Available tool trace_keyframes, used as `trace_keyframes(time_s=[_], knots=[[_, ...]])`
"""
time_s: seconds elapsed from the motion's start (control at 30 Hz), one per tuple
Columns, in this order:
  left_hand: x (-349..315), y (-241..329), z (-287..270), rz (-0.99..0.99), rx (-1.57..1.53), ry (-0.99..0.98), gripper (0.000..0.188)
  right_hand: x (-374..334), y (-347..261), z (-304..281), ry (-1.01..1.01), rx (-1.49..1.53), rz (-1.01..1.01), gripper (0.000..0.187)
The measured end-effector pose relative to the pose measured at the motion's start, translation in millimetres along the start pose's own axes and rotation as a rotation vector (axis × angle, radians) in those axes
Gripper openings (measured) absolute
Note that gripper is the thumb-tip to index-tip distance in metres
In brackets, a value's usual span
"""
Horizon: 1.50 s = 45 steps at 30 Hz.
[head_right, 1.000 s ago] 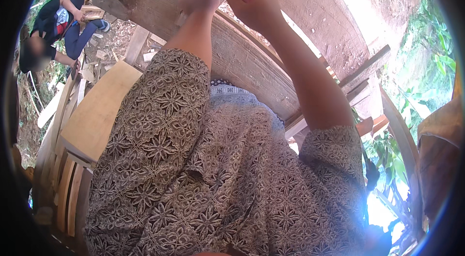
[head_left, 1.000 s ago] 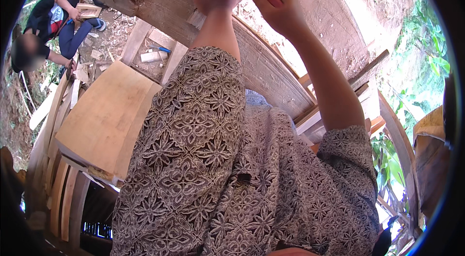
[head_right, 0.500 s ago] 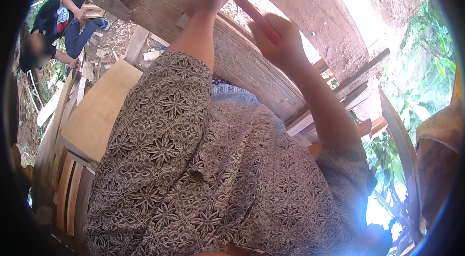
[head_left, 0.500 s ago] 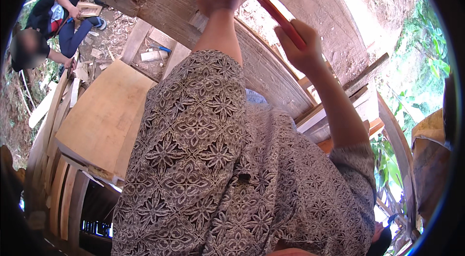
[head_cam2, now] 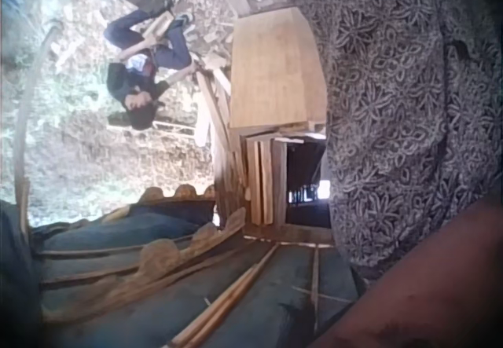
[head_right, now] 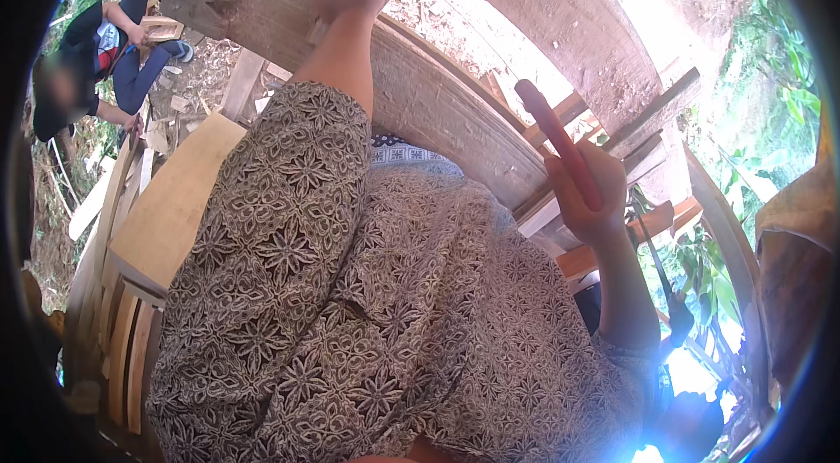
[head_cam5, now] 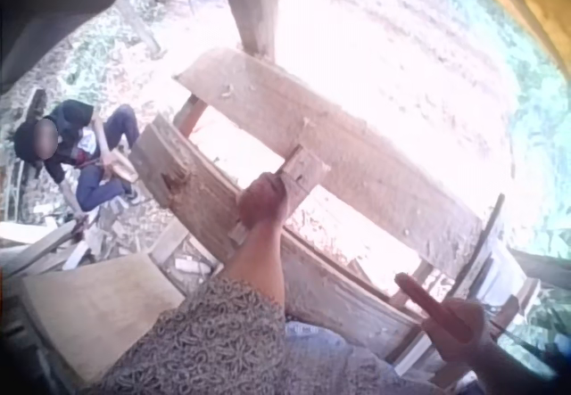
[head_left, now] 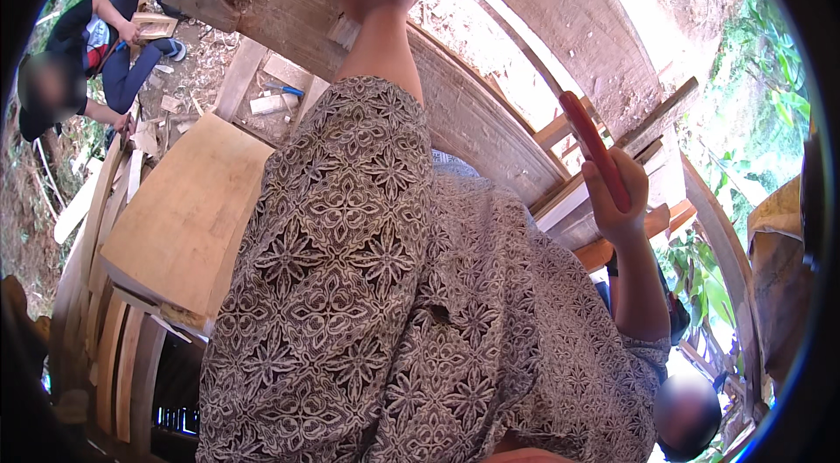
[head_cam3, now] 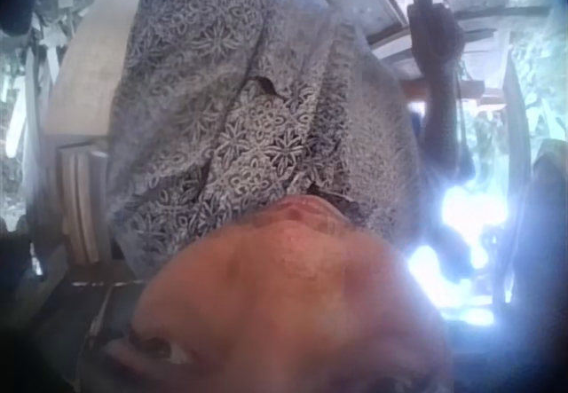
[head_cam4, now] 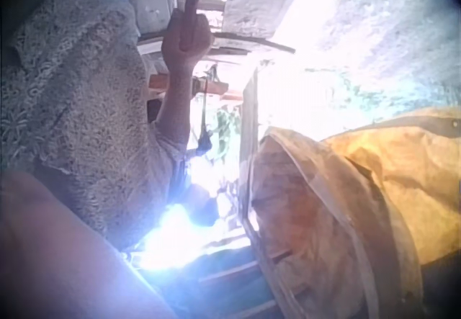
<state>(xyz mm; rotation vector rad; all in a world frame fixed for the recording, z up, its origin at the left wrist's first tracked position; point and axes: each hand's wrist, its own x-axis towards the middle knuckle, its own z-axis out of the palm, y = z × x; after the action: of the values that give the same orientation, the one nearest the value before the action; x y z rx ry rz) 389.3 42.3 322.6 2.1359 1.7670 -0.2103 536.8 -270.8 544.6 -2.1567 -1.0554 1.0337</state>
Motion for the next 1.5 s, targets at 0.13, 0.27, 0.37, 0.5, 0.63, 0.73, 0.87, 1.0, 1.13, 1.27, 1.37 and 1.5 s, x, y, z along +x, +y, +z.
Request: trace_keyframes(time_s=[0.13, 0.27, 0.37, 0.5, 0.63, 0.73, 0.87, 1.0, 1.13, 1.27, 1.37, 1.5], knots=[[5, -6, 13, 0.016, -0.032, 0.108, 0.050, 44, -6, 23, -0.007, 0.068, -0.078, 0.022], [2, 1, 11, 0.047, -0.015, 0.042, 0.047, 204, -27, 126, 0.088, 0.125, -0.232, 0.029], [-1, 5, -7, 0.081, -0.007, -0.013, 0.046, 248, -39, 158, 0.192, 0.061, -0.294, 0.028], [-2, -1, -3, 0.037, -0.010, 0.003, 0.040, 176, -19, 102, -0.008, 0.091, -0.148, 0.025], [11, -8, 16, 0.049, 0.021, 0.122, 0.043, 38, 7, 27, 0.006, 0.122, -0.002, 0.016], [11, -5, 16, 0.053, 0.016, 0.096, 0.043, 1, 3, -5, -0.048, -0.018, 0.001, 0.013], [-3, 8, -16, 0.042, 0.117, -0.071, 0.034, 52, 2, 26, -0.048, 0.010, -0.061, 0.025], [1, 8, 2, 0.092, -0.022, 0.085, 0.044, 213, -11, 132, 0.105, 0.155, -0.233, 0.032], [-2, 7, -12, 0.070, -0.020, 0.088, 0.045, 226, -25, 138, 0.069, 0.273, -0.274, 0.028], [9, -4, 9, 0.013, -0.040, 0.140, 0.045, 134, 2, 78, 0.001, 0.145, -0.073, 0.030], [11, -2, 14, -0.007, -0.031, 0.136, 0.045, 64, -3, 23, -0.052, 0.095, 0.050, 0.029], [4, 2, 3, 0.012, 0.029, 0.054, 0.039, 42, -23, -2, -0.053, 0.010, 0.068, 0.024]])
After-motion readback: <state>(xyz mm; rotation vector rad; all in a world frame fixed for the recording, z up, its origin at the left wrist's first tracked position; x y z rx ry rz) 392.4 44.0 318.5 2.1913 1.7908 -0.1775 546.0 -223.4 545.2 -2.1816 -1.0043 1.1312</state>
